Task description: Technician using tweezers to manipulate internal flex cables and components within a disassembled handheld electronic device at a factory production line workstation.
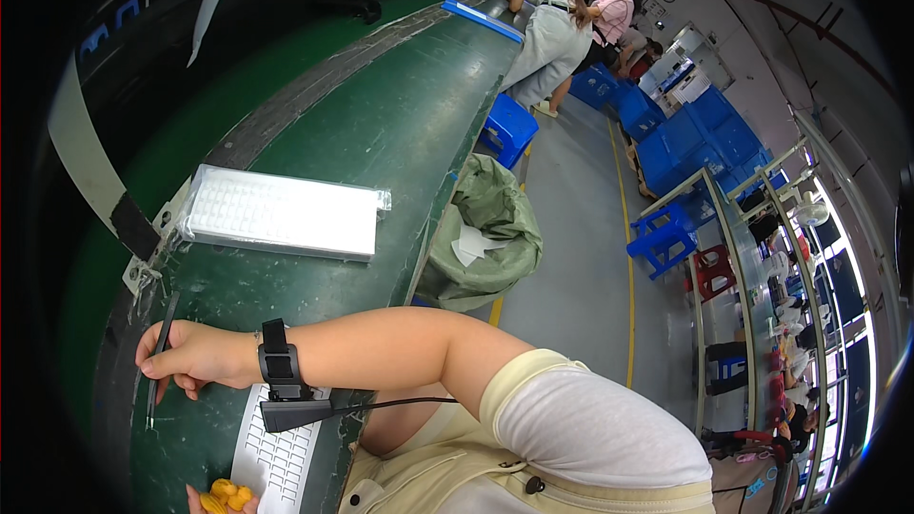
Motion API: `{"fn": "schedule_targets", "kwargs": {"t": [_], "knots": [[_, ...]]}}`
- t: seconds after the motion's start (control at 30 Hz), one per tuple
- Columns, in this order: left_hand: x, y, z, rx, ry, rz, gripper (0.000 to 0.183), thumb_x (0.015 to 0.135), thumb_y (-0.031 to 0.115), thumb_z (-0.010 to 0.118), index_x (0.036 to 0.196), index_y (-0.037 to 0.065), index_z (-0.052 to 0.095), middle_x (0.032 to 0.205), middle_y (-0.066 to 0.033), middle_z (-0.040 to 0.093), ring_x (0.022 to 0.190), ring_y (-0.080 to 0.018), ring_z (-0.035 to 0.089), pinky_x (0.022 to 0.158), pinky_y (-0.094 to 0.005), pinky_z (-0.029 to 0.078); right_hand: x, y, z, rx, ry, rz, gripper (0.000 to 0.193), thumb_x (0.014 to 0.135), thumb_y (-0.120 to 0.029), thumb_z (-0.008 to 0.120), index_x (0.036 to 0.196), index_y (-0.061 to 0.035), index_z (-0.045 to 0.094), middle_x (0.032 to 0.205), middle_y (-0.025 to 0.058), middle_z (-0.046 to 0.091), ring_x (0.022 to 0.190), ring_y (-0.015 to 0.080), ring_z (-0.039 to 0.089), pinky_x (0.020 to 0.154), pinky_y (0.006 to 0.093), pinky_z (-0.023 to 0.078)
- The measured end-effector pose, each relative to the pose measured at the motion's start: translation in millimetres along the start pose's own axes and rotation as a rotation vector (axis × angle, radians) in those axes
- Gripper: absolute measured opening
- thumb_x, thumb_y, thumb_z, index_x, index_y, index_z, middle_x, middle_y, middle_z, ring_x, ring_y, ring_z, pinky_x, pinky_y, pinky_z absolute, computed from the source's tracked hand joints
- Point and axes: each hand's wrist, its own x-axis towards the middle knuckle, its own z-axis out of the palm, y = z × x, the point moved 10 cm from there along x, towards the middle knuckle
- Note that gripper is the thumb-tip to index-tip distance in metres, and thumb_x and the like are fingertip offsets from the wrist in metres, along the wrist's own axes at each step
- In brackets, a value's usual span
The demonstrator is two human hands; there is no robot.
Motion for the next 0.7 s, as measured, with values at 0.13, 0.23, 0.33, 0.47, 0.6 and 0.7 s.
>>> {"fn": "schedule_targets", "kwargs": {"t": [0.13,0.23,0.33,0.47,0.6,0.7], "knots": [[1.9,-0.9,1.1,0.004,-0.015,-0.006,0.036,0.085,0.030,0.036,0.083,0.001,0.058,0.094,-0.0155,0.056,0.090,-0.0310,0.052,0.082,-0.0429,0.038,0.2,0.5,-2.5,-0.012,0.022,0.003,0.010,0.077,-0.014,0.052,0.081,-0.0101,0.045,0.062,-0.0029,0.046,0.047,0.0050,0.048,0.042,0.0213,0.040],[1.7,-0.2,2.0,0.043,0.003,0.004,0.037,0.085,0.030,0.035,0.083,0.001,0.058,0.094,-0.0150,0.056,0.090,-0.0305,0.052,0.082,-0.0426,0.038,0.8,0.9,-3.5,-0.008,0.011,0.002,0.009,0.077,-0.014,0.052,0.081,-0.0101,0.045,0.061,-0.0030,0.046,0.047,0.0051,0.048,0.042,0.0212,0.040],[1.4,0.5,1.6,0.055,-0.013,0.019,0.038,0.085,0.032,0.035,0.081,0.002,0.059,0.094,-0.0144,0.056,0.089,-0.0299,0.053,0.081,-0.0421,0.038,0.3,0.9,-2.8,-0.003,0.006,0.004,0.009,0.077,-0.014,0.052,0.082,-0.0100,0.045,0.062,-0.0030,0.046,0.047,0.0050,0.049,0.041,0.0210,0.040],[0.8,1.2,1.2,0.073,0.005,0.025,0.038,0.085,0.032,0.035,0.080,0.003,0.059,0.094,-0.0142,0.056,0.089,-0.0295,0.053,0.081,-0.0418,0.038,-1.5,-0.7,-0.9,-0.012,0.002,0.010,0.015,0.079,-0.015,0.052,0.089,-0.0064,0.044,0.057,-0.0017,0.046,0.048,0.0058,0.048,0.044,0.0214,0.040],[0.5,1.1,-4.1,0.079,0.033,0.012,0.039,0.085,0.033,0.035,0.081,0.003,0.059,0.094,-0.0144,0.057,0.090,-0.0300,0.053,0.082,-0.0425,0.038,-1.4,-1.8,-0.1,-0.011,0.002,-0.001,0.016,0.079,-0.016,0.052,0.088,-0.0065,0.044,0.059,-0.0014,0.047,0.045,0.0046,0.047,0.043,0.0206,0.040],[0.9,0.4,-4.4,0.057,0.033,0.006,0.039,0.085,0.033,0.035,0.082,0.002,0.059,0.093,-0.0145,0.057,0.089,-0.0303,0.053,0.081,-0.0428,0.038,-0.6,-0.9,0.0,-0.008,0.002,-0.001,0.012,0.078,-0.015,0.052,0.085,-0.0083,0.045,0.061,-0.0021,0.047,0.045,0.0044,0.047,0.042,0.0205,0.040]]}}
